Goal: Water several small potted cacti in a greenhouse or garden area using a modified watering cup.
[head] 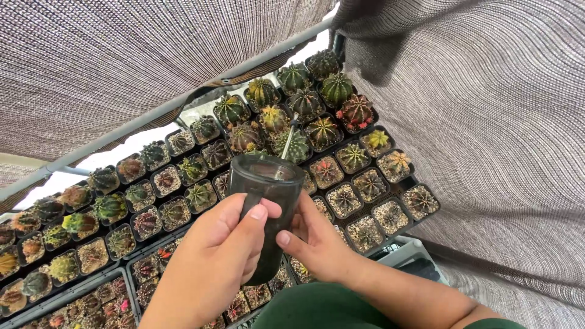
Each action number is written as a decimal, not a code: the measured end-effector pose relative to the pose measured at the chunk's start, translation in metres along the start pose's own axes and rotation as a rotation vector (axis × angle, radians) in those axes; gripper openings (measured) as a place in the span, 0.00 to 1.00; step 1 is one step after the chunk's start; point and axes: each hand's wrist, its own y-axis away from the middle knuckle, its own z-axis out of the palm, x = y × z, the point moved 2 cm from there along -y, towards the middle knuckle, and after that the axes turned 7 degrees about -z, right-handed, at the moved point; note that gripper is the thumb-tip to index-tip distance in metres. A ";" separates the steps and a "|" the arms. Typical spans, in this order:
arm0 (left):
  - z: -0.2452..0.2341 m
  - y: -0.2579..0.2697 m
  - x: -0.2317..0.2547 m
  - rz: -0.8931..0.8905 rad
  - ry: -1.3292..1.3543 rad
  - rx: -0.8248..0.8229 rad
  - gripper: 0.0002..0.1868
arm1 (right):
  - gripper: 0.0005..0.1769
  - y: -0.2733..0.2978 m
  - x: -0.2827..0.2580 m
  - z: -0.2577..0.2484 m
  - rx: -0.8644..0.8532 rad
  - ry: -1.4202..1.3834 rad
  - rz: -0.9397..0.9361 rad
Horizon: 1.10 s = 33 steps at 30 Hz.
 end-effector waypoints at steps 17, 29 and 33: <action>-0.012 -0.022 0.042 0.071 0.060 -0.015 0.13 | 0.48 -0.041 -0.011 -0.008 -0.042 0.013 -0.035; -0.023 -0.003 0.023 0.087 0.007 -0.153 0.11 | 0.49 -0.018 -0.026 0.004 -0.048 0.046 -0.030; -0.016 0.002 0.021 0.068 -0.047 -0.135 0.10 | 0.48 -0.009 -0.028 0.004 -0.035 0.047 -0.054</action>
